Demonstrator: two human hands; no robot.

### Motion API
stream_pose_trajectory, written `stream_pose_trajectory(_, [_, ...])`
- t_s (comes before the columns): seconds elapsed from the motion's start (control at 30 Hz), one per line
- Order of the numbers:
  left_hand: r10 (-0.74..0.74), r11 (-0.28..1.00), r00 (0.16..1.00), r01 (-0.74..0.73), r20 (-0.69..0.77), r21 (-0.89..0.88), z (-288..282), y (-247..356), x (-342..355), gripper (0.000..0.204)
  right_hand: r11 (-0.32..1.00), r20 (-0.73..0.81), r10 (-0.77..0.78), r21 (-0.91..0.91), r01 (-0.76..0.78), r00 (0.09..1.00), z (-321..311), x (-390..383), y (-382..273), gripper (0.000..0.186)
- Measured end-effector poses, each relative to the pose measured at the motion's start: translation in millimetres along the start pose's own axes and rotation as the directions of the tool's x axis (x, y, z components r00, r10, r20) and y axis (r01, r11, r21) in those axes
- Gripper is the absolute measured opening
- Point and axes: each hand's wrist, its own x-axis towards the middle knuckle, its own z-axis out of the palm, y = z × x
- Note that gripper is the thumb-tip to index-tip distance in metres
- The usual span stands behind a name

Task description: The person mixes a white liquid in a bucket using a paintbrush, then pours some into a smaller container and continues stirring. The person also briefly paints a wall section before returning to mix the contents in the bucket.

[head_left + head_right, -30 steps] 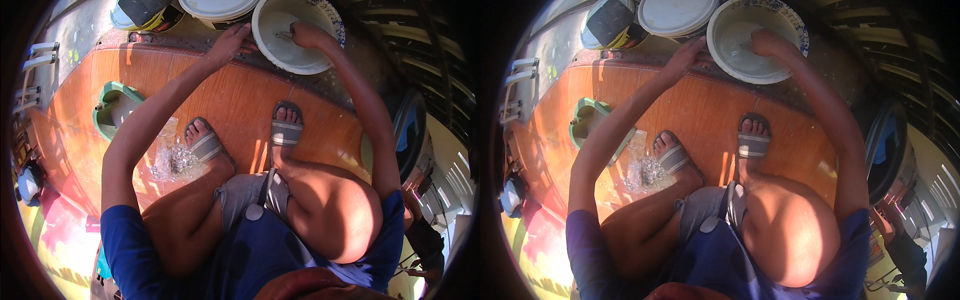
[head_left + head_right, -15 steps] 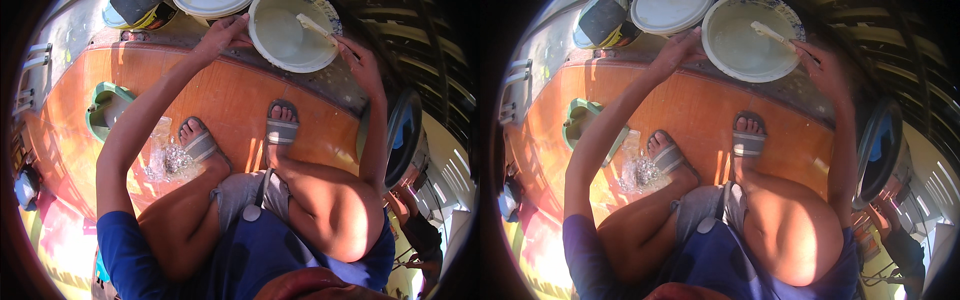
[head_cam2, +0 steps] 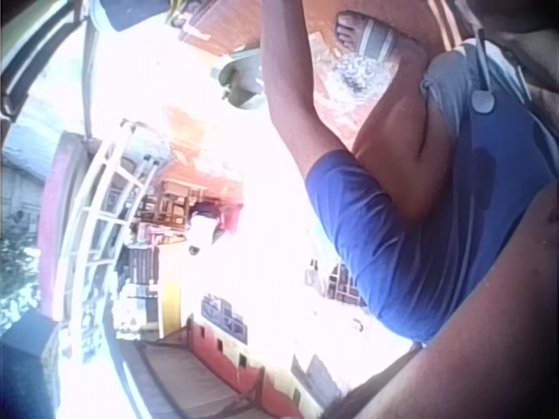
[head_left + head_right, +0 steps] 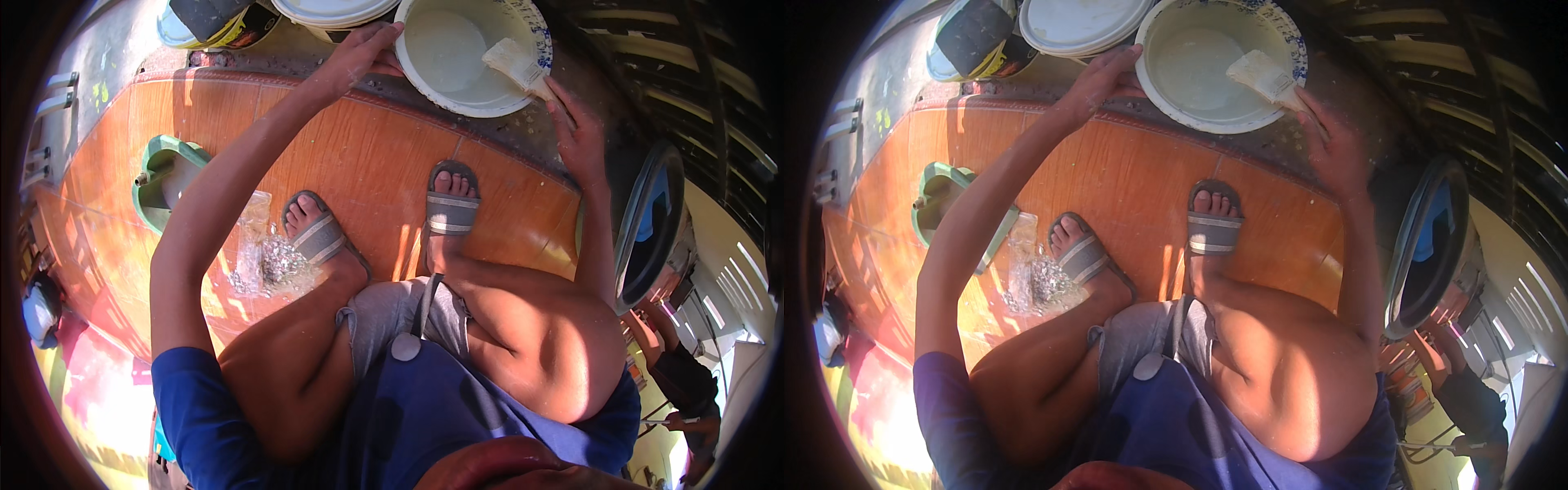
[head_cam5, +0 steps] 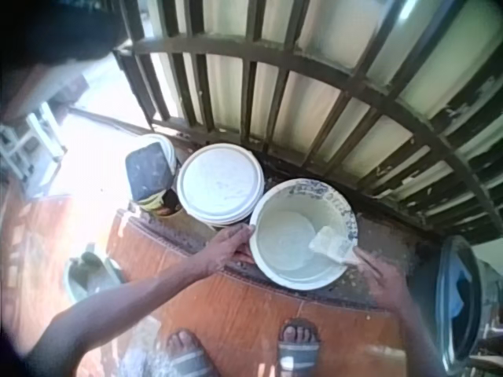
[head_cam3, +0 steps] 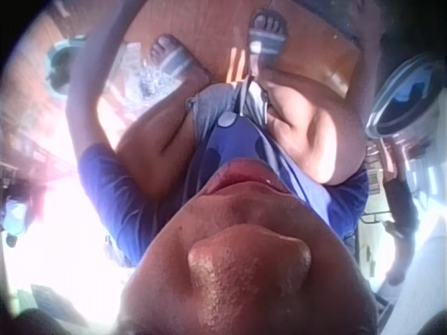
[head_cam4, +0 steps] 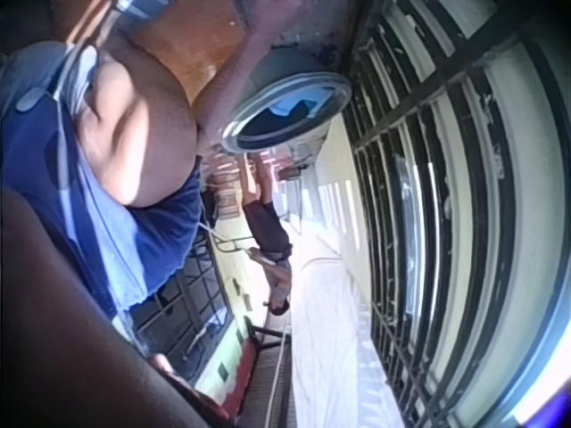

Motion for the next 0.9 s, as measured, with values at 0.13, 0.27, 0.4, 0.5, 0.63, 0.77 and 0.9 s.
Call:
stream_pose_trajectory(0.13, [0.023,1.000,1.000,-0.023,-0.007,-0.011,0.6,-3.4,4.4,0.044,0.999,-0.052,-0.040,0.035,0.042,0.998,1.7,0.0,-3.2,0.032])
stream_pose_trajectory(0.27, [0.006,1.000,1.000,-0.007,0.031,0.027,-2.0,-5.2,7.8,0.043,0.993,-0.078,-0.117,-0.026,0.115,0.990,-1.4,-3.9,5.1,0.032])
stream_pose_trajectory(0.4, [0.092,0.995,0.995,-0.092,0.034,0.024,0.6,-7.4,8.3,0.039,0.991,-0.047,-0.087,-0.107,0.082,0.995,0.3,-11.8,15.5,0.031])
stream_pose_trajectory(0.5, [0.099,0.995,0.995,-0.099,0.013,0.030,2.4,-6.7,8.1,0.038,0.968,-0.040,-0.175,-0.187,0.165,0.984,3.3,-18.3,17.2,0.031])
stream_pose_trajectory(0.63, [0.095,0.995,0.995,-0.095,0.003,0.040,4.5,-4.3,5.7,0.038,0.969,0.002,-0.014,-0.246,0.014,1.000,-10.5,-30.4,8.8,0.031])
stream_pose_trajectory(0.77, [0.089,0.995,0.996,-0.088,-0.012,0.054,5.3,-2.7,3.1,0.038,0.932,0.059,0.009,-0.363,0.013,0.998,-34.1,-39.4,1.6,0.031])
stream_pose_trajectory(0.9, [0.078,0.996,0.997,-0.078,-0.004,0.042,4.3,-2.9,4.4,0.039,0.921,0.098,0.035,-0.390,0.007,0.995,-46.9,-47.0,2.9,0.031])
